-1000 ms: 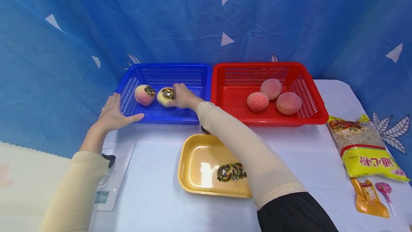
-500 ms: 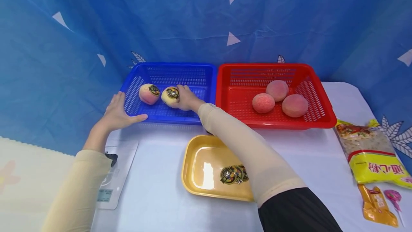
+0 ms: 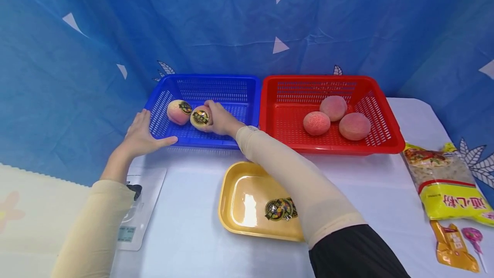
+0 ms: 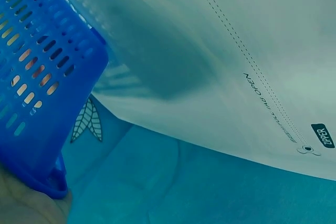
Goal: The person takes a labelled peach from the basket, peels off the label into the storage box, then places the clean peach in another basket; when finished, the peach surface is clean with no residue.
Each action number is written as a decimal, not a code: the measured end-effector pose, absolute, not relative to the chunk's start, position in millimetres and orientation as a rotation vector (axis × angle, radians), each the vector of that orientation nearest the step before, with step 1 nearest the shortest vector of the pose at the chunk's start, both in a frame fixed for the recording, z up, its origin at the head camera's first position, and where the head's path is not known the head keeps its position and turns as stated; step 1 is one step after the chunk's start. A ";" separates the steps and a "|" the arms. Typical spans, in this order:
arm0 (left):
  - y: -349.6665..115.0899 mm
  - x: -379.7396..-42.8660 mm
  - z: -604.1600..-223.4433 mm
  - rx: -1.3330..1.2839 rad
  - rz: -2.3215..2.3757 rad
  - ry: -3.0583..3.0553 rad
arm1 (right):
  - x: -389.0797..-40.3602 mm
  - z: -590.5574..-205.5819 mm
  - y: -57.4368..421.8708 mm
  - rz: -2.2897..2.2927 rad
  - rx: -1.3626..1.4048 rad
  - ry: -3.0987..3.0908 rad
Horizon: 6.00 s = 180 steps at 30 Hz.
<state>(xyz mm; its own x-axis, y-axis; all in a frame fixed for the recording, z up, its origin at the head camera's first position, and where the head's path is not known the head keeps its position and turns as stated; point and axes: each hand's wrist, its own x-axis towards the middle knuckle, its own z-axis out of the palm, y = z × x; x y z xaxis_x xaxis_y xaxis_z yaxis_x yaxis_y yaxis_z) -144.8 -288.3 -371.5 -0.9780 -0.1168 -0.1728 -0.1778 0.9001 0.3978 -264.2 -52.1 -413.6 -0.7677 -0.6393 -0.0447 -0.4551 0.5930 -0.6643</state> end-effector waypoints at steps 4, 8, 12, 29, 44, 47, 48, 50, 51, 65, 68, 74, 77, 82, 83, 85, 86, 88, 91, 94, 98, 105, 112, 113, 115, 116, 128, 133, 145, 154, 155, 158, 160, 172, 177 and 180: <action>-287.4 -145.2 -371.2 -0.222 0.627 2.925 | -263.5 -413.2 -50.8 -0.877 -0.897 2.560; -286.7 -145.5 -370.6 -0.229 0.635 2.918 | -264.2 -412.0 -50.6 -0.905 -0.896 2.555; -286.9 -145.4 -370.6 -0.229 0.633 2.917 | -264.0 -410.3 -50.1 -0.893 -0.917 2.541; -291.0 -145.8 -372.7 -0.253 0.638 2.895 | -249.3 -378.0 -18.8 -0.847 -0.964 2.506; -289.9 -145.7 -372.1 -0.278 0.660 2.888 | -218.5 -345.2 22.2 -1.054 -1.033 2.536; -287.5 -143.2 -370.1 -0.276 0.686 2.906 | -209.2 -339.7 32.3 -1.134 -1.068 2.533; -286.2 -142.3 -368.7 -0.264 0.690 2.922 | -205.9 -338.1 35.9 -1.158 -1.077 2.533; -280.6 -140.0 -363.5 -0.229 0.709 2.958 | -199.9 -335.5 43.0 -1.201 -1.093 2.540; -276.4 -138.7 -360.0 -0.209 0.726 2.979 | -197.0 -334.2 46.5 -1.214 -1.100 2.549; -152.8 -108.7 -314.0 0.636 1.354 3.245 | -171.6 -334.6 82.9 -1.301 -1.203 2.675; -136.0 -106.8 -313.9 0.803 1.341 3.215 | -168.9 -336.6 87.7 -1.297 -1.253 2.696; -116.0 -105.7 -318.7 0.897 1.250 3.246 | -166.6 -338.7 94.4 -1.281 -1.294 2.720; -109.0 -106.1 -321.6 0.915 1.251 3.271 | -165.4 -338.4 97.9 -1.262 -1.295 2.738; -98.6 -106.2 -323.0 0.945 1.306 3.301 | -163.1 -338.8 104.1 -1.204 -1.304 2.782; -96.6 -106.1 -323.0 0.948 1.321 3.302 | -162.6 -339.1 105.4 -1.197 -1.307 2.789; -93.2 -106.0 -323.0 0.946 1.361 3.295 | -161.7 -339.9 107.9 -1.182 -1.311 2.801; -91.5 -105.9 -322.8 0.945 1.381 3.287 | -161.3 -340.4 109.0 -1.176 -1.314 2.806; -88.7 -105.4 -322.1 0.936 1.416 3.272 | -160.6 -341.4 110.9 -1.172 -1.321 2.811; -85.2 -104.5 -321.1 0.911 1.460 3.249 | -160.3 -342.7 112.9 -1.169 -1.335 2.825; -81.8 -102.8 -320.2 0.870 1.471 3.234 | -160.3 -343.9 115.1 -1.167 -1.347 2.836; -77.3 -99.3 -319.1 0.800 1.488 3.189 | -158.8 -344.2 118.6 -1.150 -1.336 2.858; -71.9 -96.5 -316.8 0.723 1.533 3.096 | -156.8 -343.4 125.6 -1.126 -1.310 2.878; -70.7 -94.9 -318.4 0.784 1.602 3.049 | -155.6 -346.9 135.0 -1.116 -1.266 2.883; -70.7 -93.6 -318.5 0.787 1.644 3.018 | -155.3 -347.6 137.1 -1.122 -1.246 2.883; -71.6 -89.9 -319.1 0.768 1.745 2.914 | -154.5 -348.7 141.9 -1.129 -1.194 2.888; -72.2 -87.7 -319.9 0.744 1.788 2.854 | -154.2 -349.3 144.4 -1.136 -1.169 2.890; -70.3 -66.9 -364.2 0.532 1.693 2.299 | -148.0 -355.8 171.4 -1.176 -1.028 2.922; -60.4 -66.7 -389.0 0.601 1.416 2.199 | -145.5 -356.4 180.4 -1.161 -0.965 2.940; -46.0 -61.3 -418.7 0.917 0.809 2.490 | -143.9 -364.5 191.8 -1.205 -0.891 2.921; -52.3 -61.2 -396.1 0.951 0.712 2.748 | -147.3 -362.3 199.6 -1.229 -0.813 2.977; -53.2 -63.5 -391.1 0.938 0.753 2.788 | -149.2 -360.9 201.2 -1.240 -0.793 2.979; -56.0 -73.6 -376.2 0.890 0.893 2.910 | -158.6 -355.7 207.2 -1.306 -0.712 2.961; -57.5 -82.3 -367.3 0.833 0.954 2.978 | -167.3 -351.9 211.4 -1.369 -0.640 2.924; -50.4 -142.3 -368.7 0.557 0.818 2.979 | -234.6 -362.9 214.6 -1.290 -0.419 2.904; -47.5 -154.5 -379.6 0.574 0.770 2.958 | -254.2 -368.9 206.2 -1.059 -0.415 2.968; -48.1 -157.6 -384.4 0.599 0.744 2.959 | -264.2 -371.4 199.7 -0.987 -0.424 2.959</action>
<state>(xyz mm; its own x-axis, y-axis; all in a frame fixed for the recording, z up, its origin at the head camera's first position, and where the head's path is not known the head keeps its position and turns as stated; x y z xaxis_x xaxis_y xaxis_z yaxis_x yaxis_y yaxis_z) -157.6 -48.1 -384.4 -0.9252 0.3746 0.0613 0.3590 0.8111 0.4618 -264.2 199.7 -371.4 -0.9637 -0.2513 0.0902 -0.2551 0.7670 -0.5888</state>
